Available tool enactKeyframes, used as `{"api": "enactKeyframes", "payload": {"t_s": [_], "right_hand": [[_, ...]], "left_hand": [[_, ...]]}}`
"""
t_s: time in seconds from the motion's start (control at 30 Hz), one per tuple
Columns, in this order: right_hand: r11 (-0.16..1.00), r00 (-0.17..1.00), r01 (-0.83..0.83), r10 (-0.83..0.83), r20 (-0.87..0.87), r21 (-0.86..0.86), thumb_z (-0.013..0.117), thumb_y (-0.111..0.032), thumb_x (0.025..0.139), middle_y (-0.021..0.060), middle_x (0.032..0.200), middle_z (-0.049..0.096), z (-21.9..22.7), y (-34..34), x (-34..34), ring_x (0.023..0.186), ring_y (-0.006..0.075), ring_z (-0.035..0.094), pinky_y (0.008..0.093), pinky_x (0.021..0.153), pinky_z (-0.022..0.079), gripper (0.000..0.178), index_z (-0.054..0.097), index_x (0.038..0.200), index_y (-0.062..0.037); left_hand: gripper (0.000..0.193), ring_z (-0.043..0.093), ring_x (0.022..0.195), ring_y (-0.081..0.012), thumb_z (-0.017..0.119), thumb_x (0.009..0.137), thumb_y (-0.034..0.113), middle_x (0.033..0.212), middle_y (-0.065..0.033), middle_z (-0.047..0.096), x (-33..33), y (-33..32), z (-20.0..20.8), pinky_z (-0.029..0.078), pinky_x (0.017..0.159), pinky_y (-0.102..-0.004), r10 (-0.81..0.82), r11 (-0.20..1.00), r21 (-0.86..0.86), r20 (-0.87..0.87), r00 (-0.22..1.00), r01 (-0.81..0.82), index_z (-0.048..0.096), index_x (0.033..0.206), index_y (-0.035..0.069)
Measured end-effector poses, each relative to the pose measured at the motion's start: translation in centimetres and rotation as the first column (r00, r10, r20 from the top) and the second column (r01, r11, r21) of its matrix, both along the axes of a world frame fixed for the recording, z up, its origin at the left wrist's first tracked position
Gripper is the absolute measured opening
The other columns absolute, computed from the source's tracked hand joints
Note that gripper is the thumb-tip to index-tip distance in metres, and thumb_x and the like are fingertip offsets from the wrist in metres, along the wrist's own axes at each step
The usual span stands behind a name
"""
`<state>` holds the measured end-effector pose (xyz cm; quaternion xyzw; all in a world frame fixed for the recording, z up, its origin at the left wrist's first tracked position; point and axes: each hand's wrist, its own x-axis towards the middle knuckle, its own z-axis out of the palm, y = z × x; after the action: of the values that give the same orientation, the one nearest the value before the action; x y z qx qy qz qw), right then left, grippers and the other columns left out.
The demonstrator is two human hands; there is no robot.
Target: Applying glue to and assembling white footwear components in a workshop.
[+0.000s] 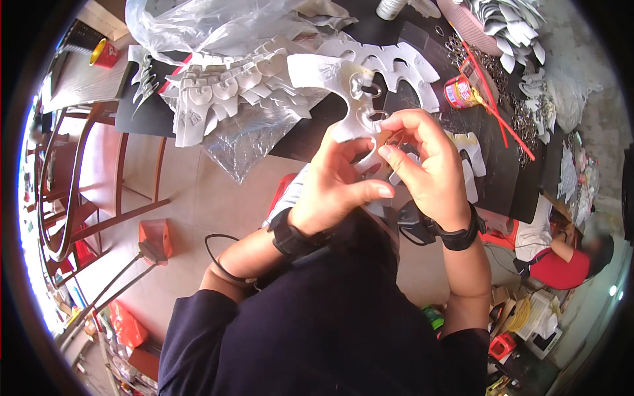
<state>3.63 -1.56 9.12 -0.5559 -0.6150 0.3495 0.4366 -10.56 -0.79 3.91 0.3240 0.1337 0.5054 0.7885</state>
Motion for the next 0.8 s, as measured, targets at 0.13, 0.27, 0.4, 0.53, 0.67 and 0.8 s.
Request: {"api": "enactKeyframes", "payload": {"t_s": [0.13,0.27,0.4,0.53,0.67,0.8], "right_hand": [[0.999,0.994,-0.051,0.05,0.102,0.01,0.059,0.01,0.071,0.0083,0.086,0.056,0.1,0.4,-0.8,0.073,0.0174,0.059,0.0276,0.067,0.047,0.022,0.054,0.09,0.0001],[0.994,0.981,-0.093,0.083,0.174,0.051,0.061,0.008,0.071,0.0081,0.084,0.056,0.1,0.5,-1.5,0.071,0.0178,0.059,0.0283,0.061,0.048,0.018,0.055,0.087,-0.0001],[0.971,0.899,-0.169,0.083,0.43,0.168,0.063,0.004,0.072,0.0086,0.083,0.055,0.6,0.5,-2.0,0.068,0.0203,0.058,0.0298,0.058,0.047,0.015,0.056,0.084,-0.0007],[0.977,0.862,-0.148,0.051,0.504,0.153,0.064,0.001,0.072,0.0082,0.079,0.053,1.0,0.1,-2.5,0.066,0.0228,0.057,0.0316,0.057,0.046,0.013,0.057,0.083,-0.0016],[0.975,0.786,-0.166,0.042,0.617,0.145,0.063,0.002,0.069,0.008,0.079,0.053,1.3,0.0,-2.4,0.067,0.0228,0.057,0.0314,0.058,0.046,0.017,0.058,0.085,-0.0026],[0.961,0.745,-0.251,0.115,0.657,0.116,0.061,0.002,0.068,0.0085,0.082,0.053,1.3,-0.1,-2.1,0.07,0.0228,0.057,0.0315,0.06,0.047,0.018,0.058,0.086,-0.0015]], "left_hand": [[0.016,0.053,0.095,-0.0122,0.053,0.089,0.018,0.099,-0.0038,0.057,-2.1,1.8,-0.1,0.041,0.085,-0.0289,-0.056,0.928,-0.362,0.105,0.993,0.091,0.053,0.099,0.005],[0.015,0.056,0.081,-0.0089,0.056,0.088,0.019,0.087,-0.0014,0.059,-2.9,2.0,-0.5,0.044,0.075,-0.0248,-0.045,0.955,-0.297,-0.117,0.992,0.008,0.054,0.09,0.004],[0.018,0.055,0.073,-0.0079,0.059,0.087,0.019,0.082,-0.0017,0.057,-3.3,1.9,-0.6,0.045,0.066,-0.0224,-0.085,0.922,-0.385,-0.09,0.992,0.044,0.053,0.091,0.003],[0.024,0.055,0.07,-0.009,0.062,0.084,0.014,0.083,-0.0059,0.058,-3.1,1.5,-0.4,0.045,0.062,-0.0221,-0.017,0.928,-0.368,-0.207,0.978,-0.062,0.046,0.097,0.001],[0.043,0.058,0.074,-0.0124,0.064,0.078,0.0,0.087,-0.0134,0.059,-3.0,1.3,0.0,0.048,0.063,-0.0235,-0.005,0.974,-0.223,-0.238,0.971,-0.05,0.032,0.108,-0.001],[0.053,0.06,0.082,-0.0151,0.064,0.075,-0.007,0.09,-0.0153,0.059,-3.4,1.5,0.4,0.05,0.066,-0.0244,0.042,0.994,-0.08,-0.326,0.944,-0.072,0.03,0.115,-0.002]]}}
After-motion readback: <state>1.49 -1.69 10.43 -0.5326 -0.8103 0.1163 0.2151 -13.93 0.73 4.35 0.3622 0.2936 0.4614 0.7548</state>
